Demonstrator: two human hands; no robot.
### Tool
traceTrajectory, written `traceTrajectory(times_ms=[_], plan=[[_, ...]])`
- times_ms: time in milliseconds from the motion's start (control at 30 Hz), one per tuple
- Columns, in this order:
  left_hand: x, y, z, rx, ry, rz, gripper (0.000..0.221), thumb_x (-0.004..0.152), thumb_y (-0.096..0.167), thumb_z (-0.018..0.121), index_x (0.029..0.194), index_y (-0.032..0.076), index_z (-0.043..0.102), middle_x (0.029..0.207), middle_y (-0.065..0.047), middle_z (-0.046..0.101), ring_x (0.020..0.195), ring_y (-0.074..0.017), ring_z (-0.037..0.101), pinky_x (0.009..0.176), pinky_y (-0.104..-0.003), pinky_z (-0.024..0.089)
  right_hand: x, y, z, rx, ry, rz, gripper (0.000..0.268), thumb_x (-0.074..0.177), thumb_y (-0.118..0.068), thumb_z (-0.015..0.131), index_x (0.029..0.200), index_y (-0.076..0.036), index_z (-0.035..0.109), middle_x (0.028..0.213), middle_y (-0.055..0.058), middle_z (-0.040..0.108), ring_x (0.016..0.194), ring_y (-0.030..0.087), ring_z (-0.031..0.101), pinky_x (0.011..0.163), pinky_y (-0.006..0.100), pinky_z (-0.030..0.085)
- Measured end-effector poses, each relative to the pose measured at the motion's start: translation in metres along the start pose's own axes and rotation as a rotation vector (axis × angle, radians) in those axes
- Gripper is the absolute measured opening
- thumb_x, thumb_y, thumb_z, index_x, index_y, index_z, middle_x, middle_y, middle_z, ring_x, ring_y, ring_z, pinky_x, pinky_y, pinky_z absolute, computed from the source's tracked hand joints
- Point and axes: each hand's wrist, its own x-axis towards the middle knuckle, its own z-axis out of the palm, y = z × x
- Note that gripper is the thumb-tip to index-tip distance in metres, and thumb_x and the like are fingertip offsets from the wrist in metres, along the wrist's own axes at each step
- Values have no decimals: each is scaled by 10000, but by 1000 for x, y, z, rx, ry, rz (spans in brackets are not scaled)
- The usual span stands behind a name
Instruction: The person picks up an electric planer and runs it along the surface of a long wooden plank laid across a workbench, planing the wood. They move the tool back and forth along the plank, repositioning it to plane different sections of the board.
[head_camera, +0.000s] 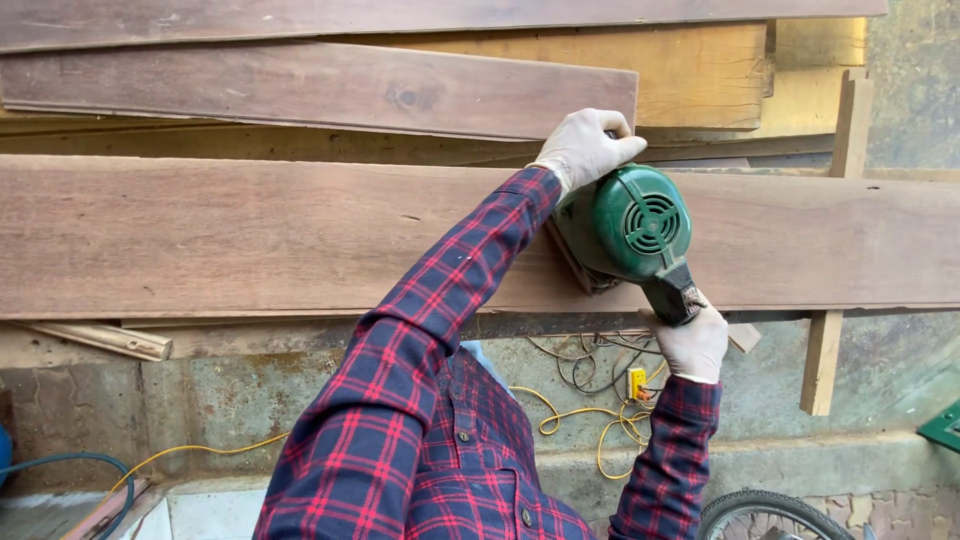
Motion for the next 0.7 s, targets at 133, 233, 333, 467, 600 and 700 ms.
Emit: traceTrajectory(times_ms=[133,233,333,467,600,700], plan=[[21,14,35,35,-95,24,336,784,417,724,853,94,784,836,-87,784,807,-207,747,798,-341,574,-2,23,-9,68,55,46,455,674,-247,918,1047,-40,757,901,128,771,788,220,732,763,363,551],[37,26,61,58,-147,33,336,780,423,724,853,101,787,837,-91,787,810,-208,749,804,-347,572,-5,35,-14,105,86,74,425,687,-240,915,1026,-34,762,907,117,773,790,201,728,772,353,551],[50,36,86,79,-198,25,328,775,433,723,859,123,791,833,-80,795,807,-197,756,809,-342,572,-9,43,-15,162,115,113,382,700,-222,907,1002,-34,768,914,96,779,800,172,723,783,340,551],[67,44,114,138,-243,74,334,774,450,734,877,137,788,840,-73,787,811,-189,746,805,-331,567,-14,52,-14,247,176,156,370,702,-192,910,990,-18,756,923,72,774,811,138,700,787,320,549],[74,57,130,171,-321,47,315,756,446,715,877,165,793,838,-52,803,786,-173,771,786,-316,588,-20,56,-9,308,213,177,386,706,-172,905,1009,1,741,931,67,767,815,129,687,792,309,548],[77,59,132,206,-349,70,328,748,458,710,882,171,794,849,-46,801,788,-170,766,793,-314,583,-24,52,-4,394,237,185,404,706,-160,898,1031,9,728,945,59,763,821,117,675,792,299,547]])
